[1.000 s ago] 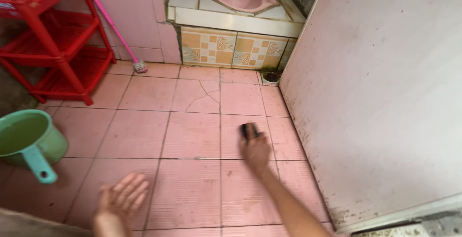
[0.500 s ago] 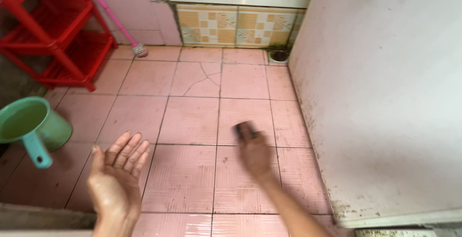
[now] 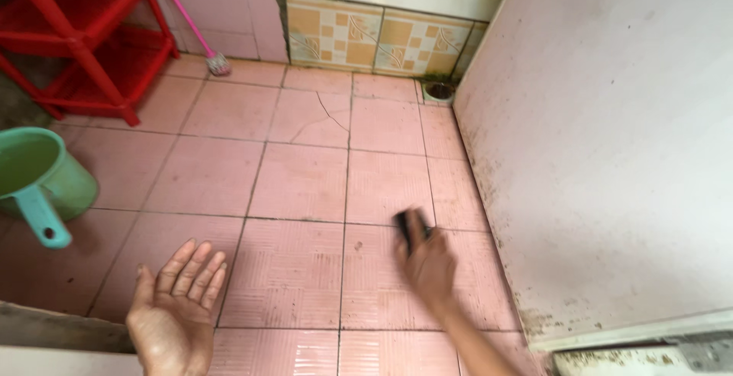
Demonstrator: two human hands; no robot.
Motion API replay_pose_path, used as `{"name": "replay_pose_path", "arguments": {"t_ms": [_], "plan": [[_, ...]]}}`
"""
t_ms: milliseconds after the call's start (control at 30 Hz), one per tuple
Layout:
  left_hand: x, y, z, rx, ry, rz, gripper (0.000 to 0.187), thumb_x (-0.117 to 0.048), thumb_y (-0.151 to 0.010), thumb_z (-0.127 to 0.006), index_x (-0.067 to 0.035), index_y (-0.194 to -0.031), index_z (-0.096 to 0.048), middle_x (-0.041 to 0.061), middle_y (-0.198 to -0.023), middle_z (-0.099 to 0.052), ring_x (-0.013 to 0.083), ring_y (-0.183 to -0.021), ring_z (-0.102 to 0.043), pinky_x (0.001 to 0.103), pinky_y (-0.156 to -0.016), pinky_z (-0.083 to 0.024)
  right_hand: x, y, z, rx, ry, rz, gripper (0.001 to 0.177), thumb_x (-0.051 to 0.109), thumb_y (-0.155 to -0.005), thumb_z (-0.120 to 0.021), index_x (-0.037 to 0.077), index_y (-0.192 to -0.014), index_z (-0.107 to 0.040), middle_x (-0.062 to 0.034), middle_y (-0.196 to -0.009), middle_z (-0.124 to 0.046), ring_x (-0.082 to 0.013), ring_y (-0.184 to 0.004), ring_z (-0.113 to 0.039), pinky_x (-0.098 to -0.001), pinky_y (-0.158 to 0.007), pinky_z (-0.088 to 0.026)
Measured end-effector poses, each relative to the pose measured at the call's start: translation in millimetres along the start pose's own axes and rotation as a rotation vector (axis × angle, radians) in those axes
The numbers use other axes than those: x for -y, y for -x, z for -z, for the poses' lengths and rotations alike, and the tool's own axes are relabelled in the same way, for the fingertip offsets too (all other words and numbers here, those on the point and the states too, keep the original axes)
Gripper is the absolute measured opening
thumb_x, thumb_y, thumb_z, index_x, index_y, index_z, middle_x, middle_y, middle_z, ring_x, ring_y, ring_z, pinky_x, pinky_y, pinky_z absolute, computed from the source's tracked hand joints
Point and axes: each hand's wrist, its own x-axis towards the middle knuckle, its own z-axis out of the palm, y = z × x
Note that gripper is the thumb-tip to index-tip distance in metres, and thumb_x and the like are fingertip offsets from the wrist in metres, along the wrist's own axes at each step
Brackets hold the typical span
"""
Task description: The person pours a cleaning powder onto the tiled floor and scrubs the surface with a sponge. They move systematically across the floor, focusing on the grout lines and a cracked tile area.
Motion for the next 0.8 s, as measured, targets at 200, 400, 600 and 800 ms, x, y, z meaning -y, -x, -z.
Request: {"name": "replay_pose_path", "arguments": {"t_ms": [200,400,600,800], "plan": [[13.2,-13.0,-5.9,0.065,-0.045,0.028,0.066,-0.043,-0.106,-0.014,0.004,-0.138,-0.048,0.022,-0.133,-0.059,0.0321,-0.132,-0.058,0.044,-0.116,-0.044,49.4,84.2,36.0,0.212,-0.061,0.258,0.066,0.036,-0.092,-0.061,0.010,-0.151,-0.045,-0.0298,-0.104,-0.064,-0.0340,-0.068,-0.068,-0.0387,-0.040,-0.057],[4.8,-18.8,12.1,0.158,0.028,0.021,0.065,-0.045,-0.107,-0.018,0.003,-0.134,-0.052,0.020,-0.130,-0.060,0.0312,-0.127,-0.059,0.044,-0.113,-0.045,-33.3,26.2,22.1,-0.008,0.085,0.003,0.054,0.039,-0.099,-0.060,0.019,-0.148,-0.053,-0.0205,-0.120,-0.071,-0.0363,-0.084,-0.071,-0.0471,-0.064,-0.059],[-6.6,-18.7,40.9,0.133,-0.003,-0.032,0.065,-0.046,-0.107,-0.020,0.003,-0.130,-0.055,0.019,-0.126,-0.062,0.0295,-0.124,-0.060,0.044,-0.112,-0.045,-43.6,-18.7,-1.0,0.097,0.567,-0.250,0.070,0.049,-0.101,-0.055,0.013,-0.160,-0.044,-0.0268,-0.118,-0.069,-0.0354,-0.077,-0.071,-0.0361,-0.043,-0.048],[7.2,-27.6,35.0,0.121,0.037,-0.045,0.064,-0.047,-0.106,-0.020,0.001,-0.131,-0.055,0.018,-0.127,-0.063,0.0286,-0.124,-0.061,0.043,-0.112,-0.045,48.1,-3.1,-27.8,0.147,0.205,-0.166,0.060,0.044,-0.109,-0.054,0.008,-0.156,-0.046,-0.0359,-0.127,-0.063,-0.0266,-0.056,-0.070,-0.0354,-0.039,-0.047]]}}
